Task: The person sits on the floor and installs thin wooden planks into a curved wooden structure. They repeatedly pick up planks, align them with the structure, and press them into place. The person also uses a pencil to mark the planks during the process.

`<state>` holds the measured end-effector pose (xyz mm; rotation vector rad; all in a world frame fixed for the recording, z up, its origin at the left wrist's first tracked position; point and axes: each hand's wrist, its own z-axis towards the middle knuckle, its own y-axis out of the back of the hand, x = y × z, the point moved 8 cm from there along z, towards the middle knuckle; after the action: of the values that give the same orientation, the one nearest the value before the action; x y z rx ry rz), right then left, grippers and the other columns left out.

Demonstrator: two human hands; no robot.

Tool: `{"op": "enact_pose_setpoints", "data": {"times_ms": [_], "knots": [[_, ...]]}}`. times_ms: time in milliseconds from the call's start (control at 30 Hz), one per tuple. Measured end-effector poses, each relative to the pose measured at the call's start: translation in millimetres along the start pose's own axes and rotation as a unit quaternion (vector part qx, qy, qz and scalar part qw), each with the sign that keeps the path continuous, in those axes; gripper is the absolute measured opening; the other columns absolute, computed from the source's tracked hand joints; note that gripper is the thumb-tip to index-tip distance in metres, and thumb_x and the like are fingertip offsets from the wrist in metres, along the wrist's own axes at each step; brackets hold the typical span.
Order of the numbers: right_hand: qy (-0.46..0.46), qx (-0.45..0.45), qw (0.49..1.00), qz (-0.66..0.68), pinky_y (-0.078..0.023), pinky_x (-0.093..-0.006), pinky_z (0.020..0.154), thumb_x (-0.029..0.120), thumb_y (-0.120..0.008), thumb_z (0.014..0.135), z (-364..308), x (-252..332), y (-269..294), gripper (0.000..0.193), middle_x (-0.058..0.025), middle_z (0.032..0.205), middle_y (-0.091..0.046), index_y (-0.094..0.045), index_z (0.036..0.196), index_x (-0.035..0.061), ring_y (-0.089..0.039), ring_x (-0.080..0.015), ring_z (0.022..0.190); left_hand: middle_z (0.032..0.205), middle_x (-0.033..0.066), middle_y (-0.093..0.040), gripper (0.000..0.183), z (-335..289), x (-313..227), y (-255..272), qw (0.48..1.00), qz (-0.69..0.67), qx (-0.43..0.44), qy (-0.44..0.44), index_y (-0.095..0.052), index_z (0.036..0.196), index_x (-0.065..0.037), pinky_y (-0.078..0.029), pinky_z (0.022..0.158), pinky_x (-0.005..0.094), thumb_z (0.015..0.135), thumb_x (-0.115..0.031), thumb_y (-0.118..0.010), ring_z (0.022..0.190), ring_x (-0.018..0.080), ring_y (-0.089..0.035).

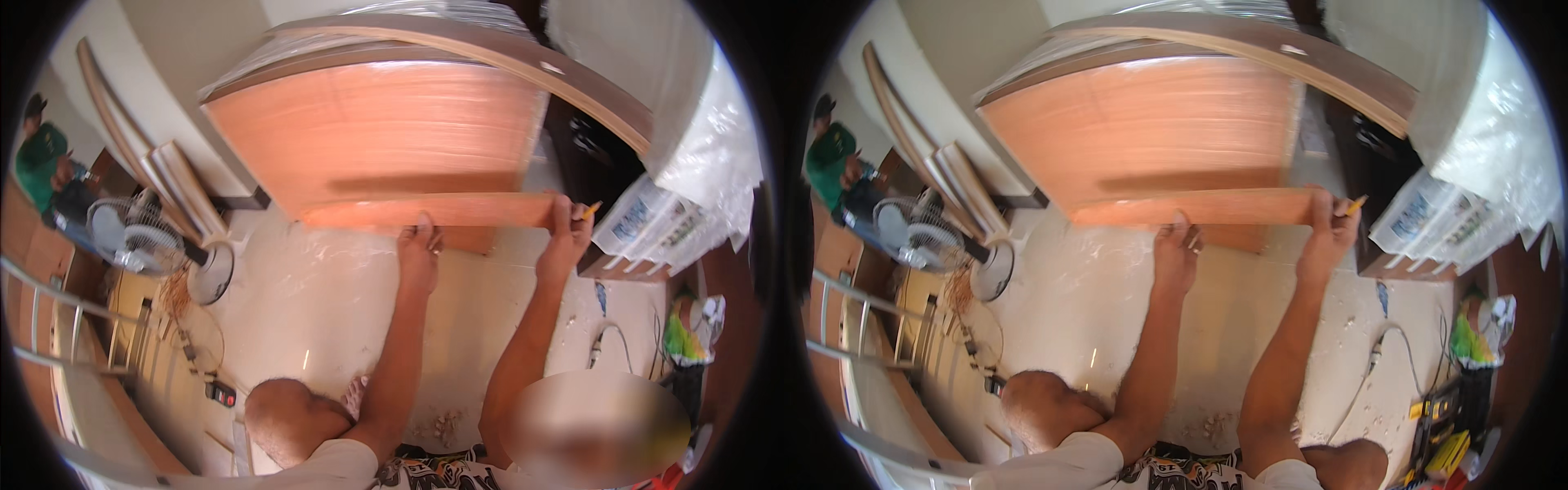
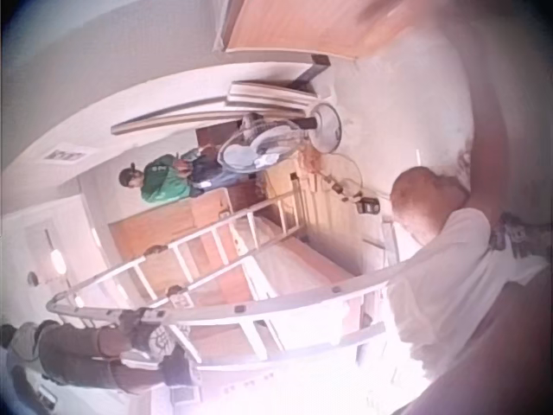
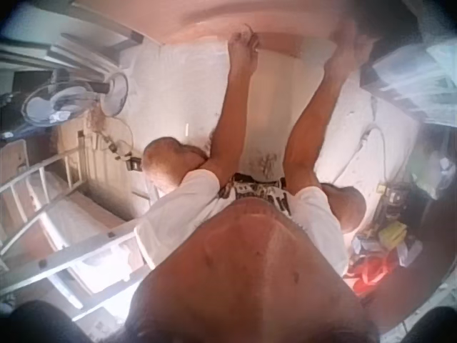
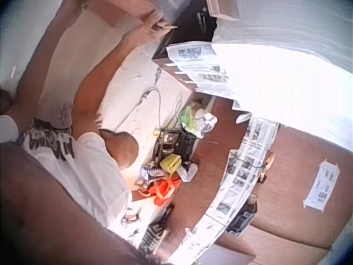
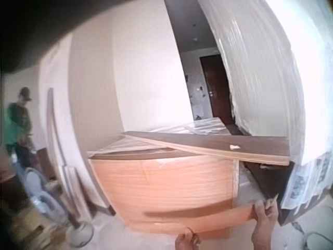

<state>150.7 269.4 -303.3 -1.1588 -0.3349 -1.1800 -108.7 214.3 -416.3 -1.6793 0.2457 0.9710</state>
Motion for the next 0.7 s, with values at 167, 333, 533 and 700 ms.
{"op": "enact_pose_setpoints", "data": {"times_ms": [167, 333, 533, 700], "knots": [[-0.022, 0.016, 0.998, -0.062, -0.052, -0.0321, 0.096, 0.015, -0.067, 0.103, 14, -33, 51, 0.026, -0.0188, 0.110, -0.072, -0.042, 0.095, 0.0133, -0.069, -0.0217, 0.104, 0.096, -0.0036, -0.064, 0.015, 1, 1, -28, 0.999, 0.011, -0.009, -0.043, -0.062, 0.111, -0.014, -0.050, 0.071, 0.0276, 0.104, -0.026, -0.068, 0.084, 0.0076, -0.061], [-0.117, -0.048, 0.981, -0.149, -0.056, -0.0319, 0.076, 0.025, -0.072, 0.100, 2, -67, 69, 0.024, 0.0005, 0.096, -0.058, -0.051, 0.097, 0.0150, -0.062, -0.0127, 0.088, 0.116, -0.0018, -0.068, 0.023, 6, -22, -31, 0.996, 0.004, 0.036, -0.080, -0.063, 0.125, -0.016, -0.055, 0.084, 0.0296, 0.103, -0.023, -0.068, 0.102, 0.0093, -0.064], [-0.267, 0.138, 0.878, -0.372, -0.052, -0.0363, 0.076, 0.034, -0.064, 0.098, 23, -146, 157, 0.038, -0.0073, 0.117, -0.070, -0.068, 0.125, 0.0071, -0.067, -0.0200, 0.108, 0.125, 0.0060, -0.069, 0.037, 35, -21, -6, 0.959, -0.180, 0.053, -0.213, -0.060, 0.134, -0.005, -0.048, 0.103, 0.0347, 0.111, -0.032, -0.052, 0.111, 0.0150, -0.062], [-0.330, 0.153, 0.866, -0.343, -0.047, -0.0428, 0.085, 0.031, -0.069, 0.093, 0, -204, 161, 0.031, -0.0101, 0.113, -0.074, -0.068, 0.116, 0.0102, -0.066, -0.0216, 0.114, 0.119, 0.0043, -0.070, 0.037, 24, -9, 49, 0.959, -0.206, -0.151, -0.126, -0.064, 0.133, -0.004, -0.048, 0.100, 0.0293, 0.110, -0.032, -0.055, 0.107, 0.0132, -0.062]]}}
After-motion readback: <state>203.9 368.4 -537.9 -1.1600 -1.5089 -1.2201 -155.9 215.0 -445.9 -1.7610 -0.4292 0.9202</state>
